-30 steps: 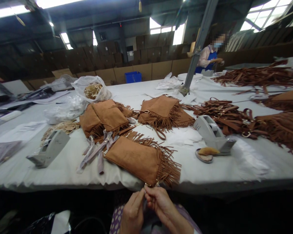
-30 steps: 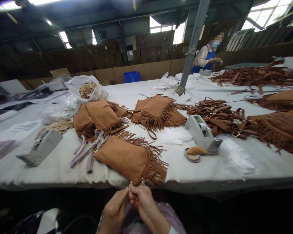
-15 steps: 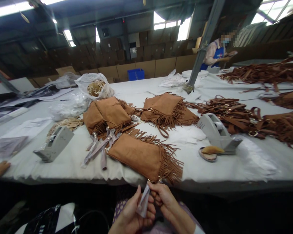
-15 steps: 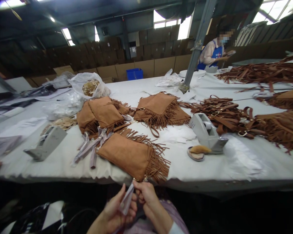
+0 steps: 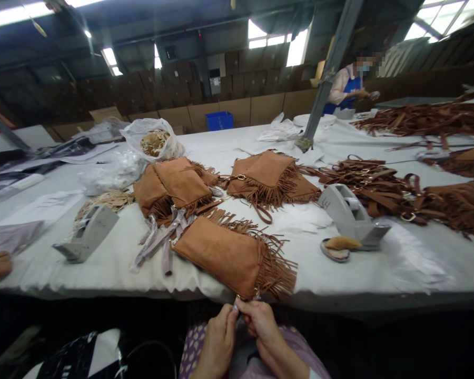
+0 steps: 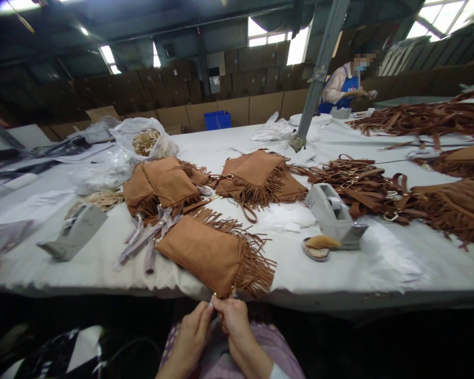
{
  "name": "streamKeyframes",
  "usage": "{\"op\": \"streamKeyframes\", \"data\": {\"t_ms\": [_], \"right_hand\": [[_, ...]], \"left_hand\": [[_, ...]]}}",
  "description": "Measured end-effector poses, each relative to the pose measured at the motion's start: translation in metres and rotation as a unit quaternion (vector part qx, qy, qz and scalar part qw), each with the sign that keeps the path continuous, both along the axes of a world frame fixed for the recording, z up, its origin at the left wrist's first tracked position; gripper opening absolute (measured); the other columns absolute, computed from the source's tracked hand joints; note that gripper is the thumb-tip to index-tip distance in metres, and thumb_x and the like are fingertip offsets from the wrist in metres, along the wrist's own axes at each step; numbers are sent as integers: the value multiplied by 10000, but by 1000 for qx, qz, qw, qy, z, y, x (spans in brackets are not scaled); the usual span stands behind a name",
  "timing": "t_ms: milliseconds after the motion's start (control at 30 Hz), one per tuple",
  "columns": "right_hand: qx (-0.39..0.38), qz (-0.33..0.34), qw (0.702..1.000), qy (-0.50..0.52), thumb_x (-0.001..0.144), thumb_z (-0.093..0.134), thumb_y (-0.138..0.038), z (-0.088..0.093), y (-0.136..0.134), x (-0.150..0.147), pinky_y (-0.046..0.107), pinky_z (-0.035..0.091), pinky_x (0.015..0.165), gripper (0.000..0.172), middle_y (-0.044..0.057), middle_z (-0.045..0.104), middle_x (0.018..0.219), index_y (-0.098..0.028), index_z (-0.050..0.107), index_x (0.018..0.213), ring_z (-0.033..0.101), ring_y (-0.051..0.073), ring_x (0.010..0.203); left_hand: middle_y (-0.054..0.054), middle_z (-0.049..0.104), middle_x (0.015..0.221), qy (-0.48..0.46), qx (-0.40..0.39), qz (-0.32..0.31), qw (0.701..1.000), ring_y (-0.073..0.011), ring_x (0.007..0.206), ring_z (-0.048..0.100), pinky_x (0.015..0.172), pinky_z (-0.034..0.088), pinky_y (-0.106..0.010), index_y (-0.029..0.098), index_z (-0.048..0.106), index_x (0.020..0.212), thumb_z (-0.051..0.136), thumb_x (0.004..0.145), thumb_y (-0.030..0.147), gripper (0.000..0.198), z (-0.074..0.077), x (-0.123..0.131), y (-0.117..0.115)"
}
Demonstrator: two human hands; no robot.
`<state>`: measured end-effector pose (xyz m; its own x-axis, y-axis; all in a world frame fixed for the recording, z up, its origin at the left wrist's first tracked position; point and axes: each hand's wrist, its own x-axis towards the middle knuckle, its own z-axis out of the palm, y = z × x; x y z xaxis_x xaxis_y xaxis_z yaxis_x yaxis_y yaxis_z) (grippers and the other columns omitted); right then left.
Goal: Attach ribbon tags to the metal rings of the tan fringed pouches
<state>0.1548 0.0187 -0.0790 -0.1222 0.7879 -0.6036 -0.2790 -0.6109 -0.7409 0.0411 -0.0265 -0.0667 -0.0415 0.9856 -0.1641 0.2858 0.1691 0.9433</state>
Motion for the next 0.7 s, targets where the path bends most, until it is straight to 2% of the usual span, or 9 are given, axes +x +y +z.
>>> {"op": "streamKeyframes", "data": {"t_ms": [100, 200, 300, 400, 533, 600, 700], "right_hand": [[11, -6, 1000, -9, 510, 804, -486, 0, 0, 0, 208, 85, 329, 470, -68, 361, 323, -177, 464, 413, 222, 23, 287], [13, -10, 1000, -8, 495, 806, -490, 0, 0, 0, 204, 92, 330, 468, -67, 355, 319, -175, 471, 407, 230, 26, 292], [5, -12, 1000, -3, 488, 811, -477, 0, 1, 0, 211, 75, 328, 486, -76, 327, 313, -187, 436, 384, 197, 20, 287], [13, -14, 1000, -4, 518, 799, -462, 0, 0, 0, 216, 60, 332, 487, -72, 320, 312, -188, 424, 370, 180, 16, 285], [25, -4, 1000, -7, 560, 763, -454, -3, -5, 2, 209, 52, 339, 469, -68, 330, 322, -184, 429, 370, 176, 15, 289], [32, 41, 999, -6, 580, 747, -483, -5, -6, 5, 202, 81, 329, 461, -61, 354, 322, -181, 459, 384, 205, 24, 285], [55, 161, 985, -28, 616, 716, -562, 0, 1, 24, 198, 156, 325, 483, -31, 414, 317, -172, 522, 409, 295, 52, 286]], "left_hand": [[18, 520, 586, -106, -56, 8, 993, -118, 514, 492, 507, 349, -230, 191, 510, 718, 397, 852, 644, 485, -2, 5, 5], [70, 434, 501, -186, -135, 34, 973, -64, 369, 325, 395, 230, -206, 199, 453, 692, 470, 759, 725, 530, 0, 10, 9], [108, 329, 471, -198, -159, 43, 966, -42, 370, 202, 378, 137, -202, 209, 409, 648, 549, 670, 761, 569, 5, 10, 11], [107, 298, 493, -183, -131, 36, 974, -48, 419, 202, 407, 158, -202, 198, 427, 634, 570, 665, 749, 571, 7, 8, 11], [94, 287, 505, -174, -127, 23, 976, -67, 473, 239, 452, 209, -211, 193, 429, 606, 585, 646, 750, 579, -1, 6, 13], [83, 297, 500, -157, -119, 20, 980, -79, 495, 271, 478, 235, -221, 191, 425, 572, 586, 612, 775, 607, -8, 5, 14], [69, 316, 474, -130, -112, 20, 985, -93, 492, 296, 491, 241, -236, 186, 445, 534, 554, 550, 838, 661, -15, 4, 16]]}}
